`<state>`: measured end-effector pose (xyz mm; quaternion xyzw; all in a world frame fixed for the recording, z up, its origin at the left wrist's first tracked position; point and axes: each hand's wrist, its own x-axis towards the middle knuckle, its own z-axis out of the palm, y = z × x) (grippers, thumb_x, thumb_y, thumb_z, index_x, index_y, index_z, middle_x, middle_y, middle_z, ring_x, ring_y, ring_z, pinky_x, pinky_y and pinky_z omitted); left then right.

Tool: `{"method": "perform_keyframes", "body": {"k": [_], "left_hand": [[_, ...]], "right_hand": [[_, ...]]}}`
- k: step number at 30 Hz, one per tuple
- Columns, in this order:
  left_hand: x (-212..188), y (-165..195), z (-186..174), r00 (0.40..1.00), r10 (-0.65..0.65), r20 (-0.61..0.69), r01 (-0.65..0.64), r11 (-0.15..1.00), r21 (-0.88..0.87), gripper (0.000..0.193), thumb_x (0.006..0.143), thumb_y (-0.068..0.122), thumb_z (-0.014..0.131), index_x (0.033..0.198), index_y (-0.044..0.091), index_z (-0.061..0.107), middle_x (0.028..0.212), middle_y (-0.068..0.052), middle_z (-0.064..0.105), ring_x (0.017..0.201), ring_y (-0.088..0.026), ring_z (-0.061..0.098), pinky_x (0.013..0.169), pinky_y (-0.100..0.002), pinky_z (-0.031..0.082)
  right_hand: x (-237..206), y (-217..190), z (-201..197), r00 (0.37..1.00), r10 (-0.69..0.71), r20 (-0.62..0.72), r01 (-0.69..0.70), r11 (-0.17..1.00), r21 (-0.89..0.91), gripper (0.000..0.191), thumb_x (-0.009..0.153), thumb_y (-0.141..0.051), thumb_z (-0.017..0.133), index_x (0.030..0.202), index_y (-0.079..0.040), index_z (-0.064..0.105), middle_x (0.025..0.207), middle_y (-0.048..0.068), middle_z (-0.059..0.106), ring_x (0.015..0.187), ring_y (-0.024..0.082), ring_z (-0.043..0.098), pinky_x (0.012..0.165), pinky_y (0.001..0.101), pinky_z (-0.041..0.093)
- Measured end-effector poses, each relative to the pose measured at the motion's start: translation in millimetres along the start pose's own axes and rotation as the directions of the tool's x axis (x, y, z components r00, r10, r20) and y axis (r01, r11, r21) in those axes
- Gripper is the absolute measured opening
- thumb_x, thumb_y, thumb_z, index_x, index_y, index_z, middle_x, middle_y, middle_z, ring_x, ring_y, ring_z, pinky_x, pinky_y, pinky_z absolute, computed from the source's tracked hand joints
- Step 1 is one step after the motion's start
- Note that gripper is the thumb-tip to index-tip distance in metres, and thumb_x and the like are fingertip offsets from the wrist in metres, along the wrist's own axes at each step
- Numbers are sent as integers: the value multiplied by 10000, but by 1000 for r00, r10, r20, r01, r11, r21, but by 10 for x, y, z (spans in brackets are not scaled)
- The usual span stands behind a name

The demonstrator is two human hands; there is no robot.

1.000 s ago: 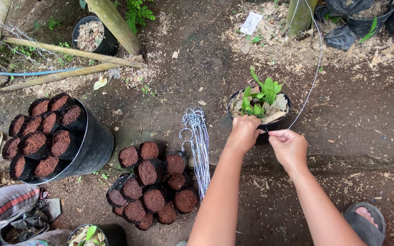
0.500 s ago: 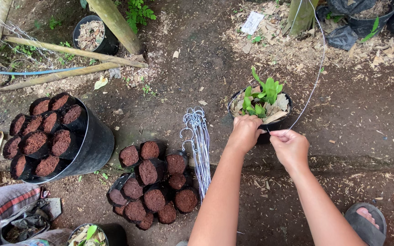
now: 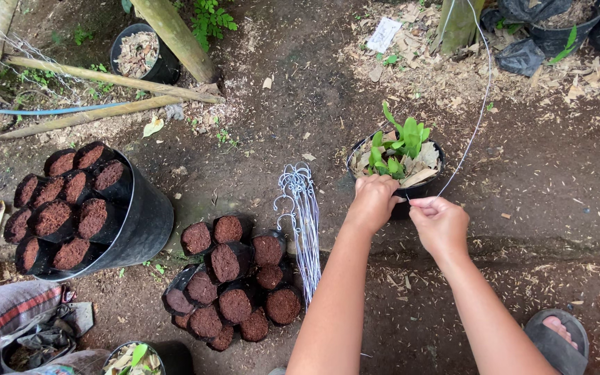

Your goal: The person sits on the ground in a plant nursery and bends lengths of wire by hand into hooks and hanger loops. They then attach a formed wire hanger around the rim of a potted plant, threading and twisting the wire ends to secure it to the pot.

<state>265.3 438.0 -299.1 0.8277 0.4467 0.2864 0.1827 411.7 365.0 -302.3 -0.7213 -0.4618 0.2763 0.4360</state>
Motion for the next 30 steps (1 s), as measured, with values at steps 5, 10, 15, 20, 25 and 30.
{"method": "perform_keyframes", "body": {"k": [5, 10, 15, 20, 25, 30], "left_hand": [[9, 13, -21, 999, 4, 33, -4, 1000, 10, 172, 769, 119, 806, 919, 80, 732, 940, -75, 706, 1013, -281, 646, 972, -435, 411], [-1, -9, -22, 1000, 29, 7, -29, 999, -15, 179, 762, 110, 804, 907, 70, 708, 951, -76, 695, 1025, -292, 637, 954, -438, 424], [-31, -17, -12, 999, 48, 5, -48, 999, -5, 178, 766, 98, 803, 916, 72, 710, 946, -67, 693, 1029, -288, 636, 951, -444, 425], [-112, 12, -30, 998, 55, -34, -56, 998, -28, 183, 768, 98, 797, 942, 95, 740, 938, -51, 695, 1010, -267, 640, 977, -428, 427], [-161, 46, -26, 998, 45, -46, -46, 999, -20, 181, 783, 98, 799, 958, 97, 753, 957, -50, 703, 1012, -267, 635, 978, -427, 420], [-212, 30, 33, 999, 32, -26, -33, 999, -14, 198, 779, 110, 801, 973, 105, 762, 970, -46, 704, 1018, -264, 632, 985, -423, 419]], "right_hand": [[8, -64, 23, 952, -303, -30, 296, 944, -145, 122, 850, -20, 769, 970, -16, 789, 898, 107, 748, 732, 119, 708, 720, 275, 591], [63, -123, 25, 989, -143, -36, 140, 987, -76, 111, 869, -48, 785, 973, -11, 772, 857, 95, 756, 720, 115, 706, 706, 273, 584], [97, -59, 124, 999, -30, -18, 33, 972, 234, 175, 886, -58, 767, 999, 27, 663, 867, 68, 741, 742, 92, 699, 683, 265, 595], [30, 22, 107, 995, -100, -15, 101, 972, 214, 102, 950, -60, 719, 1007, 23, 702, 906, 72, 754, 797, 96, 725, 730, 266, 584], [-73, 82, 0, 995, -83, -56, 92, 976, 199, 121, 994, -43, 664, 1079, 10, 732, 956, 80, 738, 815, 116, 710, 738, 278, 593], [-90, 241, 69, 997, -46, -55, 62, 933, 354, 133, 986, -50, 682, 1101, 14, 700, 961, 82, 749, 841, 129, 730, 760, 293, 624]]}}
